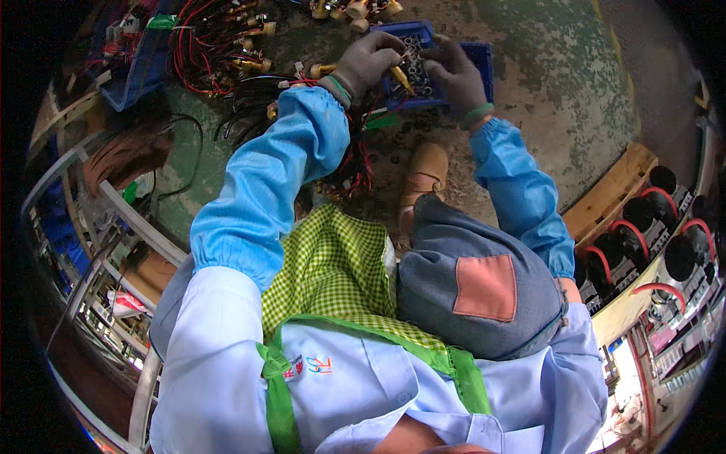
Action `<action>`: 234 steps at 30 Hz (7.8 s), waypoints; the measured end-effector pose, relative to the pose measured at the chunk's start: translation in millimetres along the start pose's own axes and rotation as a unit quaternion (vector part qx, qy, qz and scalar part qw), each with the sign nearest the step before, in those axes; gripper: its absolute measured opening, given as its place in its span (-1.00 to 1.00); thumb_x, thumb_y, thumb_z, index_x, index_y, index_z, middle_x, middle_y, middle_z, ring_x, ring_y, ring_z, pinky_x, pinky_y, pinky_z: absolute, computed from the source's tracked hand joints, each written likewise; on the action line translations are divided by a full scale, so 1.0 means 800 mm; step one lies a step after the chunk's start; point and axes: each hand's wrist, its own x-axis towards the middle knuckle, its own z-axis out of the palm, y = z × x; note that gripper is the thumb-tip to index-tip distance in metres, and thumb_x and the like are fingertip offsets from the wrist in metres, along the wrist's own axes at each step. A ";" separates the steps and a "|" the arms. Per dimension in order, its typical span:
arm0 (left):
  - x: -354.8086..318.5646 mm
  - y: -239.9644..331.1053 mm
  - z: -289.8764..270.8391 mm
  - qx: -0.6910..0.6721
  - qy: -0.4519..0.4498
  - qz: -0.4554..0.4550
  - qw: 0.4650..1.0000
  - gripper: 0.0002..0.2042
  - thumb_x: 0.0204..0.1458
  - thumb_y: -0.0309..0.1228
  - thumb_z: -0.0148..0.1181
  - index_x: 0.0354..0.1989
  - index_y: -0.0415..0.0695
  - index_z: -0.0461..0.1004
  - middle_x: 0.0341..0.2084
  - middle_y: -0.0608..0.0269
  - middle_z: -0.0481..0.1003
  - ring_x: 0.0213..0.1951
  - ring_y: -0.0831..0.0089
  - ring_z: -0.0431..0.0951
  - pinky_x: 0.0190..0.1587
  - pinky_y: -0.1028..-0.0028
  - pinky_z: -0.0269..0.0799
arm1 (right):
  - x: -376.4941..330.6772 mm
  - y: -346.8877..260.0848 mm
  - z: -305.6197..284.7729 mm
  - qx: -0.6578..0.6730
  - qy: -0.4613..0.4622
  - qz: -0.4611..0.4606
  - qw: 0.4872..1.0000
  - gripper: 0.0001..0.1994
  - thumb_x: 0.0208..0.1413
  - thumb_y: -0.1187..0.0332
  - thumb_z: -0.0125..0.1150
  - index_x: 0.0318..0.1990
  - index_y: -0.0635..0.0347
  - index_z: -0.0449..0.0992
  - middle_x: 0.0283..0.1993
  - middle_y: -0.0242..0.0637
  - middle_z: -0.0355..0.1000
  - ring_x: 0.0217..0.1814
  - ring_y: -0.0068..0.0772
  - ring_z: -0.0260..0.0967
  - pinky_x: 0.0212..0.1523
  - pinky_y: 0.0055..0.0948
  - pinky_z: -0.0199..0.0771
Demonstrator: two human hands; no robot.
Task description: The person assembles wiring harnesses by hand, attaching connectors to wires and securing them.
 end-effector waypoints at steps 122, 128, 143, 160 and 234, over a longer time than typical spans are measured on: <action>-0.023 0.004 0.019 0.106 -0.024 -0.078 0.991 -0.67 0.04 -0.31 0.12 -0.01 -0.03 0.30 -0.19 0.14 0.39 -0.11 0.31 0.44 -0.05 0.30 0.42 | -0.023 -0.025 0.012 0.063 0.001 0.109 0.992 -0.58 0.05 0.53 -0.05 0.12 0.17 0.24 -0.07 -0.19 0.43 0.00 -0.40 0.35 0.00 -0.43 0.33; -0.021 0.004 0.023 0.075 -0.029 -0.073 0.994 -0.69 0.03 -0.32 0.13 -0.04 -0.05 0.33 -0.24 0.17 0.40 -0.17 0.33 0.44 -0.07 0.33 0.42 | -0.025 -0.002 0.006 -0.034 0.030 0.060 0.997 -0.59 0.05 0.52 -0.05 0.11 0.16 0.26 -0.15 -0.19 0.47 -0.05 -0.42 0.39 -0.06 -0.41 0.38; -0.019 -0.004 0.015 0.081 -0.012 -0.091 0.993 -0.67 0.04 -0.27 0.12 -0.01 -0.01 0.31 -0.14 0.11 0.38 -0.07 0.27 0.43 0.02 0.27 0.39 | -0.031 -0.044 0.016 -0.040 0.023 0.053 0.998 -0.59 0.07 0.45 0.02 0.12 0.19 0.23 -0.12 -0.17 0.43 -0.11 -0.36 0.40 -0.09 -0.36 0.40; -0.029 0.025 0.005 -0.160 -0.117 -0.166 0.966 -0.30 0.01 0.02 0.09 0.24 -0.12 0.06 0.16 -0.02 0.13 0.19 0.14 0.15 0.19 0.22 0.17 | -0.013 -0.011 0.016 0.126 -0.045 0.090 0.987 -0.58 0.12 0.34 0.10 0.14 0.17 0.24 0.09 -0.27 0.28 0.05 -0.39 0.28 -0.05 -0.43 0.39; -0.130 0.072 -0.227 -0.013 0.071 -0.255 0.964 -0.52 -0.01 -0.09 0.14 0.07 0.02 0.30 -0.06 0.27 0.30 -0.22 0.52 0.33 -0.20 0.48 0.40 | -0.121 0.052 0.022 -0.307 -0.268 0.139 0.903 -0.58 0.04 0.08 0.14 -0.03 0.17 0.41 -0.15 -0.09 0.45 -0.13 -0.09 0.41 -0.17 -0.25 0.42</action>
